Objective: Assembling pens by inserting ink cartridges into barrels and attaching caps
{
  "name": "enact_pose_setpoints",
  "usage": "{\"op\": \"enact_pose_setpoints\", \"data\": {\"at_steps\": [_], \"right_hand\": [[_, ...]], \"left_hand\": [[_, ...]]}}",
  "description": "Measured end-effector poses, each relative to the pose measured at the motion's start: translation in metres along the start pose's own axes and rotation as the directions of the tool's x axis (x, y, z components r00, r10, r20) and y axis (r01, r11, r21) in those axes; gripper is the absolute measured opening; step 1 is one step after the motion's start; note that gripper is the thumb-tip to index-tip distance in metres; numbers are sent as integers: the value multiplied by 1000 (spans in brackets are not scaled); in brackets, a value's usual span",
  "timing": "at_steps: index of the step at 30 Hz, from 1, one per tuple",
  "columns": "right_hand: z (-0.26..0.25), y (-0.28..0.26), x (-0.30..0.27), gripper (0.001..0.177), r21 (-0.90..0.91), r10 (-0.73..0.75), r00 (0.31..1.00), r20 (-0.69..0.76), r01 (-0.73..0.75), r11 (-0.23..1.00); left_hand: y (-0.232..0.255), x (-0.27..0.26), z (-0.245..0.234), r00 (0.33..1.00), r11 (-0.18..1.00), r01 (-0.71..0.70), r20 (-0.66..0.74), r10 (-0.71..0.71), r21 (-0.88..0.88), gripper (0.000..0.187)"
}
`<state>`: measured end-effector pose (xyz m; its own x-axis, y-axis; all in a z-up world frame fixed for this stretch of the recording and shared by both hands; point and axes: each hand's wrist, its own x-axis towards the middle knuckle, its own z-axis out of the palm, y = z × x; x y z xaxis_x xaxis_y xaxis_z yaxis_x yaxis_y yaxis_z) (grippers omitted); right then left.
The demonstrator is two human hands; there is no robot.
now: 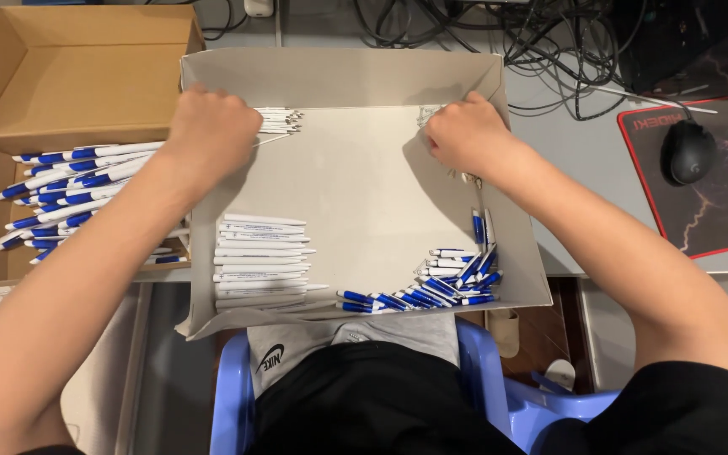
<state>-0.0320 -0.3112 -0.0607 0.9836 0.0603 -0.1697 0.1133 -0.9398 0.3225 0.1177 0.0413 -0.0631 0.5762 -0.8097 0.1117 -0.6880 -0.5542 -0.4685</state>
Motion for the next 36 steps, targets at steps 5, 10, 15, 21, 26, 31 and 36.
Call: {"op": "enact_pose_setpoints", "data": {"at_steps": [5, 10, 15, 21, 26, 31, 36], "right_hand": [[-25, -8, -10, 8, 52, -28, 1000, -1, 28, 998], [-48, -10, -20, 9, 183, -8, 996, -87, 24, 983], [-61, -4, -25, 4, 507, -2, 967, -255, 136, 851], [-85, -10, -56, 10, 778, 76, 949, -305, 202, 595], [-111, -40, -93, 16, 847, 74, 942, -327, 257, 465], [-90, -59, -105, 9, 834, 59, 908, -414, 352, 425], [-81, -62, -103, 12, 808, 0, 897, -442, 398, 434]], "left_hand": [[3, 10, -1, 989, 986, 7, 145, 17, -164, 5], [7, 10, -22, 983, 971, 24, 185, 20, -237, 8], [7, 10, -25, 986, 982, -28, 157, 58, -188, 11], [-2, -10, -94, 997, 756, -79, -71, 43, -650, 13], [33, -45, -124, 938, 446, -276, -339, -69, -852, 17], [57, -60, -114, 884, 407, -390, -459, -84, -826, 13], [62, -60, -104, 878, 469, -403, -477, -44, -786, 12]]}}
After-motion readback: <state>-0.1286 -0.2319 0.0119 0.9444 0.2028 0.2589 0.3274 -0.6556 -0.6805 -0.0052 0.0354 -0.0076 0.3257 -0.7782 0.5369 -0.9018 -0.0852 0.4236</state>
